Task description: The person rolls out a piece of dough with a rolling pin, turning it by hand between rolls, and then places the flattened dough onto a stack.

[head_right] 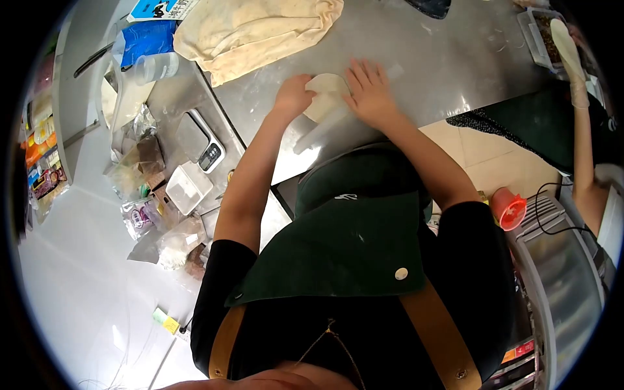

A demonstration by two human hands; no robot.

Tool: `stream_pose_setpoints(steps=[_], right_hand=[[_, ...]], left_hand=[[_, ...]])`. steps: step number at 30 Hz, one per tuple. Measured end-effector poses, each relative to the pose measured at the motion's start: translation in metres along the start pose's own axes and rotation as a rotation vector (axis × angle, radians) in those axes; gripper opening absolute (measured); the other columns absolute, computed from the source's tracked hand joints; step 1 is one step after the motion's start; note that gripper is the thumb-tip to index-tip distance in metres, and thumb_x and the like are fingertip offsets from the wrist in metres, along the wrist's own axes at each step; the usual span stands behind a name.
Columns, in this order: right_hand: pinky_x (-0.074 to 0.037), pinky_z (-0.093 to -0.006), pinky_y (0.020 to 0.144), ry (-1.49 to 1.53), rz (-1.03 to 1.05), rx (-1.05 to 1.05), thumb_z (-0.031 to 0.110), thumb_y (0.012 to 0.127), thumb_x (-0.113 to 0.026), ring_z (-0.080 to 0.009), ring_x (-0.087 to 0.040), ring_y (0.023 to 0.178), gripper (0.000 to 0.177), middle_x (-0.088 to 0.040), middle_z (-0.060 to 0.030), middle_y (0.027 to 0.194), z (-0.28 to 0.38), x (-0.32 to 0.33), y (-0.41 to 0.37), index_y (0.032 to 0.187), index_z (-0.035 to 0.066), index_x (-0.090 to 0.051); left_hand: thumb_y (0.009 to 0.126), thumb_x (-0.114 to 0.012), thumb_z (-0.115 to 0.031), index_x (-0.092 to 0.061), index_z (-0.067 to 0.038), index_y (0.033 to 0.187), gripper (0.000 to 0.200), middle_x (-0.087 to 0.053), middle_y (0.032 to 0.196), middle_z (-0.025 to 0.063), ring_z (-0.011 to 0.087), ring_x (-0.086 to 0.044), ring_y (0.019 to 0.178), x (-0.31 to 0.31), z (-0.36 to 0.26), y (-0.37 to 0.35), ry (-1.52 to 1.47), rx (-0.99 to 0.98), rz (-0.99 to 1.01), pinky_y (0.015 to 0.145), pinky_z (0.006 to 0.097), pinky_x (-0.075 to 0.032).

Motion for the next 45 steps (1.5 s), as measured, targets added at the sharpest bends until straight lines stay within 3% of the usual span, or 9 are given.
stream_pose_setpoints(steps=[2,5,9,17,21,29,36,42,45], right_hand=[[-0.026,-0.0532,0.115,0.051,0.072,0.102,0.031,0.081,-0.070,-0.0330,-0.041,0.136,0.047,-0.047,-0.0168,0.143,0.000,0.016,-0.025,0.120,0.006,-0.060],[-0.027,-0.0516,0.115,0.061,0.179,0.206,0.024,0.072,-0.077,-0.0301,-0.044,0.132,0.039,-0.052,-0.0141,0.135,-0.013,0.029,-0.042,0.104,0.008,-0.061],[-0.030,-0.0500,0.114,0.130,0.227,0.219,0.018,0.067,-0.079,-0.0275,-0.050,0.123,0.032,-0.057,-0.0104,0.123,-0.024,0.046,-0.038,0.091,0.010,-0.059],[-0.030,-0.0487,0.113,0.167,0.223,0.184,0.029,0.075,-0.076,-0.0285,-0.052,0.118,0.035,-0.057,-0.0109,0.123,-0.015,0.034,0.011,0.100,0.008,-0.061],[-0.028,-0.0495,0.114,0.016,0.013,0.007,0.031,0.085,-0.066,-0.0314,-0.047,0.128,0.040,-0.052,-0.0148,0.135,-0.010,0.007,0.032,0.114,0.005,-0.060],[-0.025,-0.0526,0.115,-0.099,0.075,-0.129,0.024,0.089,-0.055,-0.0336,-0.036,0.140,0.051,-0.039,-0.0159,0.151,-0.009,-0.007,0.040,0.136,0.003,-0.050],[-0.020,-0.0531,0.117,-0.047,0.047,-0.076,0.026,0.093,-0.049,-0.0344,-0.029,0.143,0.057,-0.032,-0.0172,0.155,-0.007,0.002,0.012,0.144,0.003,-0.038],[-0.024,-0.0529,0.115,-0.092,0.017,-0.081,0.030,0.093,-0.050,-0.0340,-0.032,0.141,0.057,-0.037,-0.0175,0.152,-0.004,-0.016,0.083,0.143,0.003,-0.041],[-0.024,-0.0528,0.115,-0.116,0.063,-0.016,0.034,0.094,-0.051,-0.0343,-0.035,0.140,0.058,-0.038,-0.0178,0.151,-0.005,-0.010,0.054,0.142,0.002,-0.042]], left_hand=[[0.077,-0.071,-0.013,-0.068,-0.001,0.095,0.022,-0.068,0.090,0.0200,0.0383,-0.064,0.083,0.009,-0.020,-0.019,0.109,-0.082,-0.130,0.073,0.0410,-0.050],[0.077,-0.070,-0.010,-0.066,0.000,0.095,0.021,-0.067,0.086,0.0192,0.0370,-0.064,0.080,0.024,-0.043,-0.042,-0.146,-0.101,-0.127,0.072,0.0413,-0.050],[0.078,-0.067,-0.007,-0.067,-0.004,0.108,0.031,-0.068,0.106,0.0195,0.0360,-0.064,0.099,0.022,-0.020,-0.032,-0.299,0.138,0.076,0.083,0.0430,-0.052],[0.079,-0.068,-0.009,-0.065,-0.004,0.117,0.038,-0.070,0.101,0.0170,0.0346,-0.066,0.092,-0.008,0.019,-0.021,-0.233,0.128,0.130,0.083,0.0398,-0.051],[0.082,-0.067,-0.009,-0.065,-0.003,0.117,0.036,-0.070,0.097,0.0149,0.0258,-0.066,0.088,-0.014,0.028,-0.009,-0.436,0.166,0.123,0.080,0.0352,-0.051],[0.088,-0.063,-0.004,-0.066,0.003,0.118,0.030,-0.070,0.099,0.0084,0.0157,-0.063,0.086,-0.016,0.026,0.003,-0.753,0.195,0.113,0.077,0.0297,-0.049],[0.082,-0.066,-0.011,-0.072,-0.001,0.103,0.024,-0.071,0.092,0.0148,0.0253,-0.067,0.084,-0.013,0.027,0.015,-0.508,0.150,0.074,0.078,0.0352,-0.051],[0.080,-0.070,-0.019,-0.073,-0.004,0.099,0.024,-0.071,0.094,0.0169,0.0329,-0.068,0.088,-0.010,0.011,0.019,-0.196,0.165,0.194,0.081,0.0398,-0.052],[0.081,-0.070,-0.019,-0.072,-0.004,0.100,0.025,-0.071,0.095,0.0176,0.0353,-0.067,0.089,-0.010,0.003,0.022,-0.061,0.122,0.159,0.081,0.0422,-0.052]])
Point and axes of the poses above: each hand's wrist, its own y-axis towards the middle knuckle, its own x-axis out of the back of the hand, z = x × y, the point moved 7 cm from there along y, towards the middle knuckle
